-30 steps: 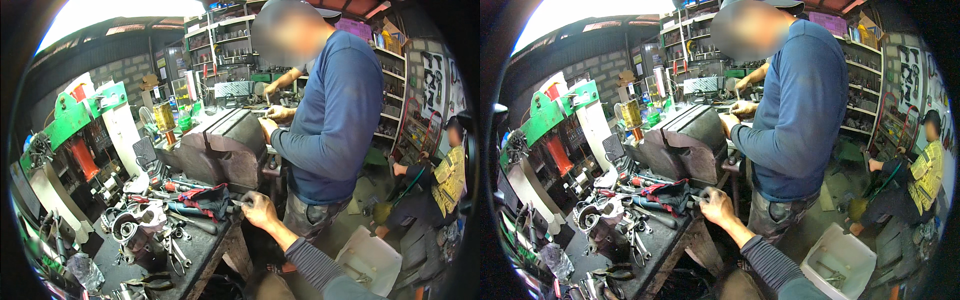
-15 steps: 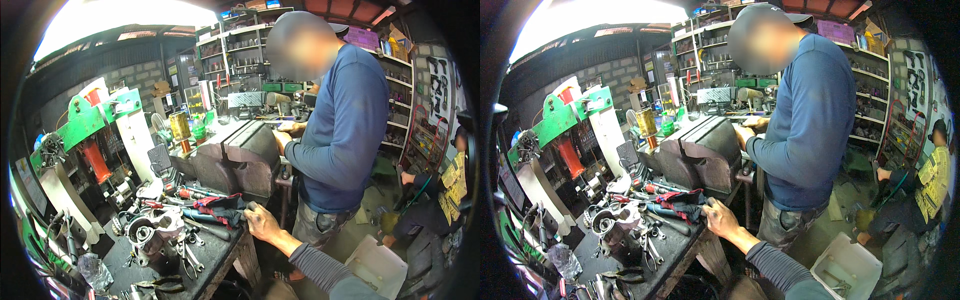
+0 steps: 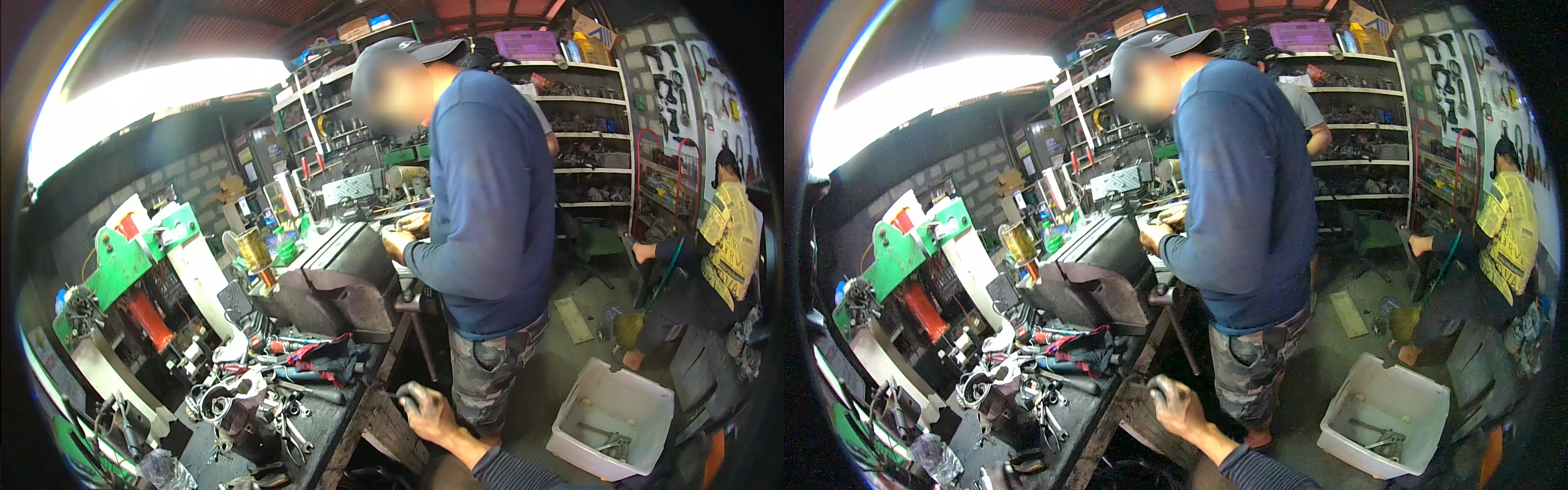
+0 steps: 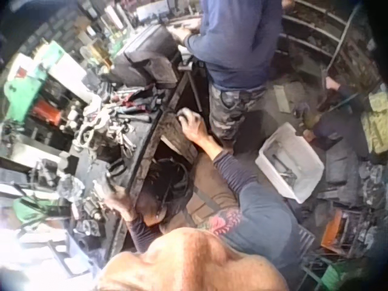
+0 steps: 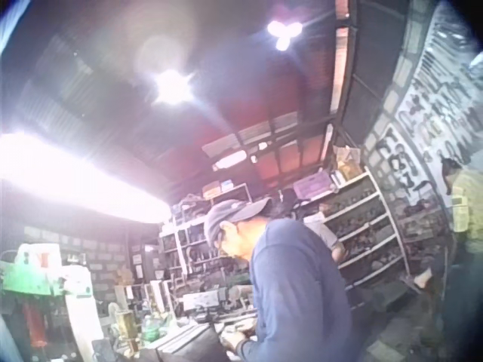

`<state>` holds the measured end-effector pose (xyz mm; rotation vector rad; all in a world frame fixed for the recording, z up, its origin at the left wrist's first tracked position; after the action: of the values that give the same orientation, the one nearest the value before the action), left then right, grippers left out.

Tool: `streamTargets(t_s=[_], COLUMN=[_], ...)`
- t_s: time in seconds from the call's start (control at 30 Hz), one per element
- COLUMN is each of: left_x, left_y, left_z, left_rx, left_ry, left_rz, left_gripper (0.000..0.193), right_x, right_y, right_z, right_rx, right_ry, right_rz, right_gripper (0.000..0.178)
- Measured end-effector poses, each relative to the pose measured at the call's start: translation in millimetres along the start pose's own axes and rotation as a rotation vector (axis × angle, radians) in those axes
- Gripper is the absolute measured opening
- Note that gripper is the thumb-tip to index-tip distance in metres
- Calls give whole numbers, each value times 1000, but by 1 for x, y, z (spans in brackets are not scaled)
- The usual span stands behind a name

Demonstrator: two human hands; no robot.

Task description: The person assembles a mechanical component by hand, inserting small metal rings and parts into a cylindrical housing. They repeatedly rotate and adjust the parts to fit them together, occasionally pausing to inspect the assembly.

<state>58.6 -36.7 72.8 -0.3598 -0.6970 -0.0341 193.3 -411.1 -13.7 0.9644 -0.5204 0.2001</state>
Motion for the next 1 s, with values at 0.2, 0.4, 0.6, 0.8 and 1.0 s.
streamTargets(t_s=[0.2,0.4,0.6,0.8,1.0], left_x=[-1,-14,-2,4,-18], left_y=[4,23,18,91,94], left_z=[-33,-36,-3,-1,-61], left_rx=[97,137,162,-501,-1406], left_ry=[290,304,65,42,200], left_rz=[-241,-262,-210,378,502], left_gripper=[54,56,48,33,37], right_x=[-61,-81,-100,-103,-84], right_y=[-33,-26,-26,23,144], right_z=[-20,-18,-38,-65,-104], right_rx=[467,333,361,369,195], right_ry=[118,130,213,237,630], right_rz=[-281,-300,-340,-265,314], right_gripper=[7,22,24,18,78])
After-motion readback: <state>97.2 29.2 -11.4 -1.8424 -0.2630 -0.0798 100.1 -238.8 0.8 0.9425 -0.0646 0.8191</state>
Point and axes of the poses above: each hand's wrist, its own x-axis towards the middle knuckle, its own z-axis out of the back of the hand, y = z × x, the point moved 10 cm from there along x, towards the middle knuckle, and after that the axes turned 12 degrees about y, right-handed, at the moved point
